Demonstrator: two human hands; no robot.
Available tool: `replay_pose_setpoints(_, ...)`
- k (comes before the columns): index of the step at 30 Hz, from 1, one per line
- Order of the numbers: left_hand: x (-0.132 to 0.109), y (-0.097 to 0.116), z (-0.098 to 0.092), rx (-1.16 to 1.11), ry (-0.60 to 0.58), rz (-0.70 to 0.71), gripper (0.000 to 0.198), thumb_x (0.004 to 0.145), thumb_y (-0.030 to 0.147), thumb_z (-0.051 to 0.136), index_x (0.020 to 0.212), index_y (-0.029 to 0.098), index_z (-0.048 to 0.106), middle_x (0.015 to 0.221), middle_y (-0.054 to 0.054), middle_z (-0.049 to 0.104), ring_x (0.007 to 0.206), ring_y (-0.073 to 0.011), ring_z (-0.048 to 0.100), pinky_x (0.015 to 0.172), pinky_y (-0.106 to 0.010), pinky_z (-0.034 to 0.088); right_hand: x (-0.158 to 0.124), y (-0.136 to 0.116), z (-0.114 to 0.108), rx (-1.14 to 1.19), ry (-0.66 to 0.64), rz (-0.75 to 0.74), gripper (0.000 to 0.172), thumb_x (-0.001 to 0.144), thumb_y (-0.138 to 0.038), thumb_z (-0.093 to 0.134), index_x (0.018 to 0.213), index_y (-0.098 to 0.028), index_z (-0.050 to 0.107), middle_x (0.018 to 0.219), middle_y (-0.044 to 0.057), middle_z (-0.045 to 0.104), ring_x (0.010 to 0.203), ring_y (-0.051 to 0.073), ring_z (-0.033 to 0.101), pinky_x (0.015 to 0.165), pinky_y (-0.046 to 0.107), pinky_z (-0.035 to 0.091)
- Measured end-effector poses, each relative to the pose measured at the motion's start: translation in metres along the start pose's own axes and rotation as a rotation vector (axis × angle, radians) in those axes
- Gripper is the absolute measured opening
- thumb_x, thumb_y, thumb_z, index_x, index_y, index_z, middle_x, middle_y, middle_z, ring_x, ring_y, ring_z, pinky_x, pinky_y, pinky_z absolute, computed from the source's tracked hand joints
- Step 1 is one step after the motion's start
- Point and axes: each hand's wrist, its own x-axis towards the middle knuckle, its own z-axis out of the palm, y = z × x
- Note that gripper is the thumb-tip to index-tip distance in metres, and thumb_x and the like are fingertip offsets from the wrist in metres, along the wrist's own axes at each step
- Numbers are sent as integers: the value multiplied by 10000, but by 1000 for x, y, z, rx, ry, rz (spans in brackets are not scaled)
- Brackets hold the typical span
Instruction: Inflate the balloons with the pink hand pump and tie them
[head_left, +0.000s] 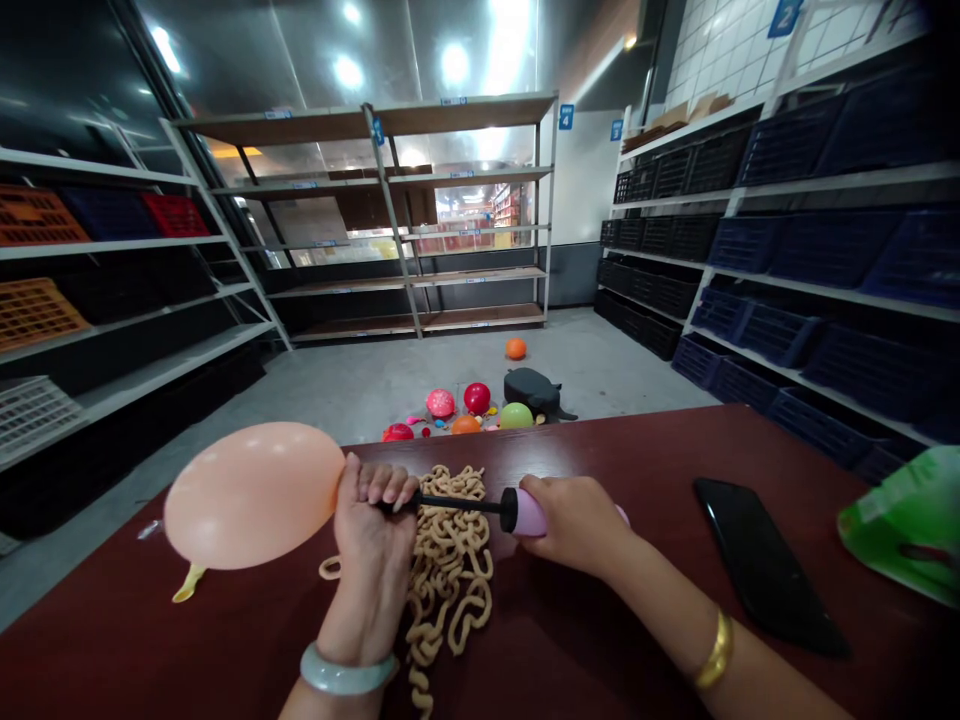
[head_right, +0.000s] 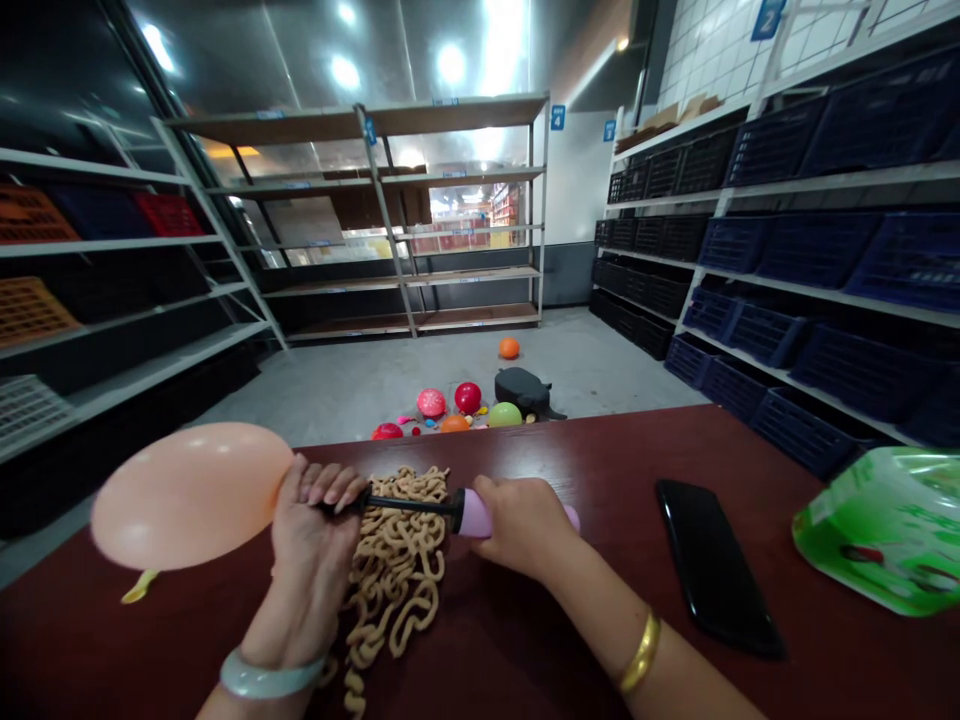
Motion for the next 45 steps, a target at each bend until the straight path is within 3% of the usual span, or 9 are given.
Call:
replay_pose_setpoints(6,-27,-53,8,82,88,-132,456,849,259,634,567,186,284,442,69,291,370,-70,312,384,-216,270,-2,-14,0,25,-32,2,323,718,-468,624,941,-243,558,842,27,711,724,237,669,568,287,313)
replay_pose_setpoints(11,-42,-61,21,158,49,-176,485,863,313,616,542,188,275,426,64,255,345,-74,275,359,-222,223,-4,-33,-1,114,-49,6,330,751,-478,600,974,-240,551,885,26,717,767,234,680,586,288,343)
replay_pose_setpoints(15,-35,-41,26,163,38,-146,521,864,335,614,535,196,234,413,66,233,327,-75,253,342,-225,197,-4,-40,-4,169,-43,24,345,770,-503,591,987,-236,564,882,31,716,753,227,680,575,280,332)
replay_pose_setpoints(22,1,32,11,26,-57,15,442,911,180,487,556,201,225,414,64,277,343,-69,296,358,-213,261,-4,-25,-10,104,-49,-17,321,767,-485,600,973,-241,572,881,32,712,760,228,670,582,276,334)
replay_pose_setpoints(25,7,41,5,17,-102,24,425,931,159,430,568,202,213,428,56,316,366,-73,331,381,-211,298,-4,-14,-10,54,-61,-13,329,749,-485,615,975,-252,566,865,26,711,756,237,671,583,282,336)
replay_pose_setpoints(32,0,-15,-7,41,9,-19,493,836,230,615,568,195,203,429,81,249,351,-58,323,372,-199,266,-4,-5,-11,-30,-75,20,316,733,-464,630,958,-250,571,844,36,705,733,243,665,590,293,350)
replay_pose_setpoints(38,-30,-62,6,94,140,-147,458,852,297,633,576,186,285,446,76,274,361,-64,309,385,-216,252,-5,-18,-5,-3,-68,19,337,745,-499,609,952,-238,557,835,40,708,725,243,669,581,290,350)
replay_pose_setpoints(42,-39,-74,11,116,142,-185,453,841,323,657,578,182,316,449,73,289,369,-65,300,392,-218,257,-4,-24,-3,15,-84,26,315,752,-464,608,960,-232,561,846,43,711,726,237,673,589,286,360)
replay_pose_setpoints(45,-34,-64,14,124,116,-187,459,849,316,642,571,187,300,444,69,285,365,-72,303,385,-219,253,-3,-27,-4,39,-69,29,306,765,-474,596,955,-236,561,858,38,713,736,237,674,586,282,357)
